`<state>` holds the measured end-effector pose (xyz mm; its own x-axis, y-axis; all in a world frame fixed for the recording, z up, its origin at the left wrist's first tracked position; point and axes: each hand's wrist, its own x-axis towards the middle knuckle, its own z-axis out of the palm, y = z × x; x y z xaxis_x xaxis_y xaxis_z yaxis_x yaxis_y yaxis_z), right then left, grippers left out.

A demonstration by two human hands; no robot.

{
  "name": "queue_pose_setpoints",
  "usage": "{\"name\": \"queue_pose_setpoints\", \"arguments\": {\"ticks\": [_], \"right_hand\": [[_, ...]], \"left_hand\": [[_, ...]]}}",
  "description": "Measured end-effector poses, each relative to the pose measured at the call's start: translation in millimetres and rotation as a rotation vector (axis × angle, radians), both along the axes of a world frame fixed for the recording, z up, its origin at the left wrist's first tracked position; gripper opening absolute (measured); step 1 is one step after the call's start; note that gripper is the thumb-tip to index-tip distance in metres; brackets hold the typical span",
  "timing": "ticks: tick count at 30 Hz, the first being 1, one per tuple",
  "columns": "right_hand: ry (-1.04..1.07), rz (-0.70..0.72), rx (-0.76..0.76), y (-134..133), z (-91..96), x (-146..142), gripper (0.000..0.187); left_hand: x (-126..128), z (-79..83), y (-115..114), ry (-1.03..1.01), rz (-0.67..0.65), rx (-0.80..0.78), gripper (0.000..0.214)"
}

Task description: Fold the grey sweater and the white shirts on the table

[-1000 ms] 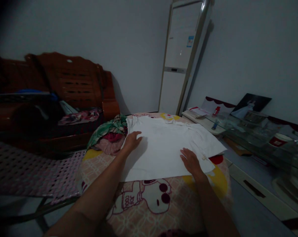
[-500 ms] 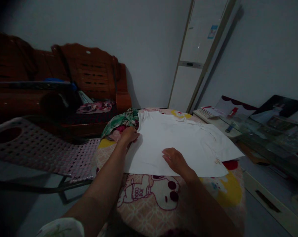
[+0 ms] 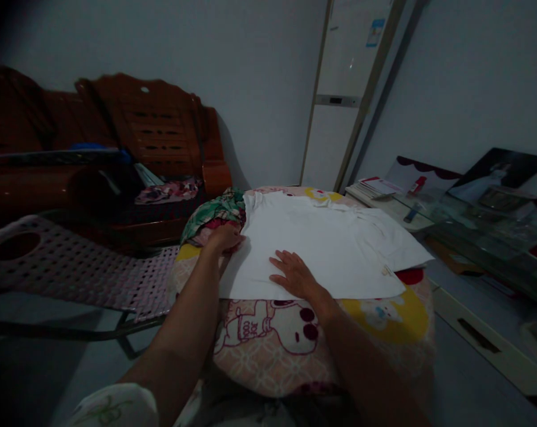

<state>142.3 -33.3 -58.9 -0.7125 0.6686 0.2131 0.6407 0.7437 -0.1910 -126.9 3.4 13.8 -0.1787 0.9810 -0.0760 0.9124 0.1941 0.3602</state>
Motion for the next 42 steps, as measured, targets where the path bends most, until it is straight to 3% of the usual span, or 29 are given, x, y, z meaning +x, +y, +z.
{"name": "queue_pose_setpoints", "arguments": {"ticks": [4,9,17,22,26,32,34,37,40,42], "right_hand": [[0.023,0.011,-0.03,0.9,-1.4,1.3,0.069],[-0.017,-0.011,-0.049,-2.5,0.8,-2.4,0.085],[-0.023,-0.024,0.007,-10.3,1.4,-6.5,0.066],[0.093,0.006,0.009,-6.3,-6.0,-4.9,0.062],[0.33,0.091,-0.004,-6.6,-4.8,-7.0,0.061],[0.47,0.122,-0.005,-9.5,5.4,-9.6,0.052],[0.456,0.105,0.014,-9.3,7.2,-9.4,0.045],[0.406,0.1,0.044,-9.0,8.8,-10.1,0.033],[0.379,0.103,0.063,-9.4,9.8,-11.7,0.029],[0.383,0.095,0.072,-9.8,10.2,-12.7,0.033]], "left_hand": [[-10.4,4.6,-14.7,0.15,0.004,-0.078,0.03],[-11.2,-0.8,-21.0,0.141,0.012,-0.097,0.033],[-8.2,-13.4,-17.7,0.088,-0.004,-0.046,0.026],[3.3,-17.5,-17.4,-0.166,-0.129,0.076,0.017],[33.2,-17.7,-20.0,-0.433,-0.248,0.11,0.028],[67.9,-27.5,-23.0,-0.81,-0.303,-0.127,0.021],[69.5,-31.3,-20.0,-0.885,-0.284,-0.153,0.023],[64.8,-33.1,-6.0,-0.866,-0.128,-0.016,0.028],[54.0,-30.1,19.0,-0.681,0.058,0.247,0.037],[44.9,-26.8,38.8,-0.504,0.095,0.348,0.047]]}}
